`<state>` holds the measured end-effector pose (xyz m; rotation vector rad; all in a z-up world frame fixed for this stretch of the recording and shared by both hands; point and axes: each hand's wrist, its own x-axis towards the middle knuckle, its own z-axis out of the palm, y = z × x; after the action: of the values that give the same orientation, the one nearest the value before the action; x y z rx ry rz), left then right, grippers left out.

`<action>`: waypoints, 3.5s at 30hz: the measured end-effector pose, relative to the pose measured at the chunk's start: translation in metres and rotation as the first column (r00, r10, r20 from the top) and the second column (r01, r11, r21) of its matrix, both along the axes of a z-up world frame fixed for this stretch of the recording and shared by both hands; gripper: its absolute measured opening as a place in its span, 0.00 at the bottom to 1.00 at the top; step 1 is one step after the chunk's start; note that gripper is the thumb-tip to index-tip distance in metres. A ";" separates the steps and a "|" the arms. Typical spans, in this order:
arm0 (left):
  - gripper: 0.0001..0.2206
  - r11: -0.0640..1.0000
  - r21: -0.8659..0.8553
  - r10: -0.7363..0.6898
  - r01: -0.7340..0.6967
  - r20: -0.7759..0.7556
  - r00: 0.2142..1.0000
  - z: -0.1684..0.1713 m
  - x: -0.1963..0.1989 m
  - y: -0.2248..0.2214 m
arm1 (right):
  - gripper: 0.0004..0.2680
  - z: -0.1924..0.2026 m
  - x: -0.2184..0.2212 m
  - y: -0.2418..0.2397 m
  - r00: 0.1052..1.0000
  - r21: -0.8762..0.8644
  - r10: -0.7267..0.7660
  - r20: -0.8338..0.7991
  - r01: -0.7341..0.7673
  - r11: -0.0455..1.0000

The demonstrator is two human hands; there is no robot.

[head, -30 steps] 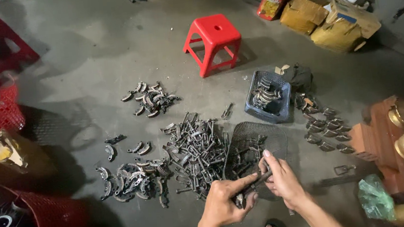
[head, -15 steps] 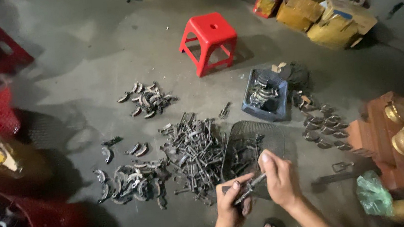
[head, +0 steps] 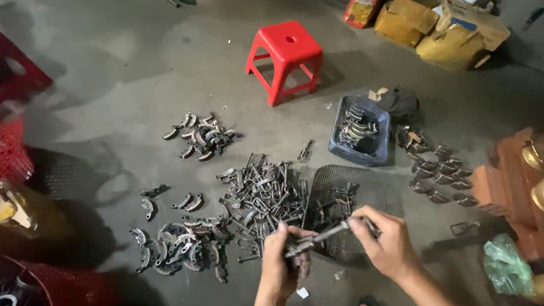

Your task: Sorting and inspecting metal motorcycle brake shoe components from a pile on the floor into a basket.

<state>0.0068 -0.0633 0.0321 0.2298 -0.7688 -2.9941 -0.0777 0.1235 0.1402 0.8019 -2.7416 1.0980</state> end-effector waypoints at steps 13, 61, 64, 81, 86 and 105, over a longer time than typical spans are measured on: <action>0.20 0.277 -0.695 0.115 -0.663 -0.661 0.741 0.006 0.010 -0.026 | 0.18 -0.030 0.001 -0.003 0.482 0.007 -0.126 0.867 0.240 0.971; 0.17 0.981 0.164 -0.140 0.103 0.235 0.962 -0.070 -0.012 -0.010 | 0.10 -0.057 0.019 -0.002 0.718 0.285 -0.181 0.672 -0.026 0.958; 0.15 0.970 0.216 -0.143 0.110 0.140 0.980 -0.045 -0.009 -0.016 | 0.07 -0.045 0.021 -0.010 0.837 0.045 0.026 0.547 -0.061 0.997; 0.11 0.835 0.543 -0.011 -0.089 0.177 0.984 -0.053 -0.013 -0.006 | 0.05 -0.050 0.015 -0.013 0.788 0.274 -0.144 0.598 -0.032 0.961; 0.10 0.869 0.486 -0.027 -0.091 0.232 0.972 -0.055 -0.015 -0.004 | 0.07 -0.045 0.017 -0.014 0.866 0.107 0.048 0.497 -0.116 0.987; 0.18 0.859 0.143 0.396 -0.492 0.423 0.815 -0.103 -0.015 0.018 | 0.09 -0.081 0.025 -0.012 0.740 0.297 -0.081 0.668 -0.165 0.941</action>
<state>-0.0084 -0.0452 -0.0711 0.8927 -0.2844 -2.5964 -0.0530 0.1111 0.0589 0.5636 -3.6248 1.1024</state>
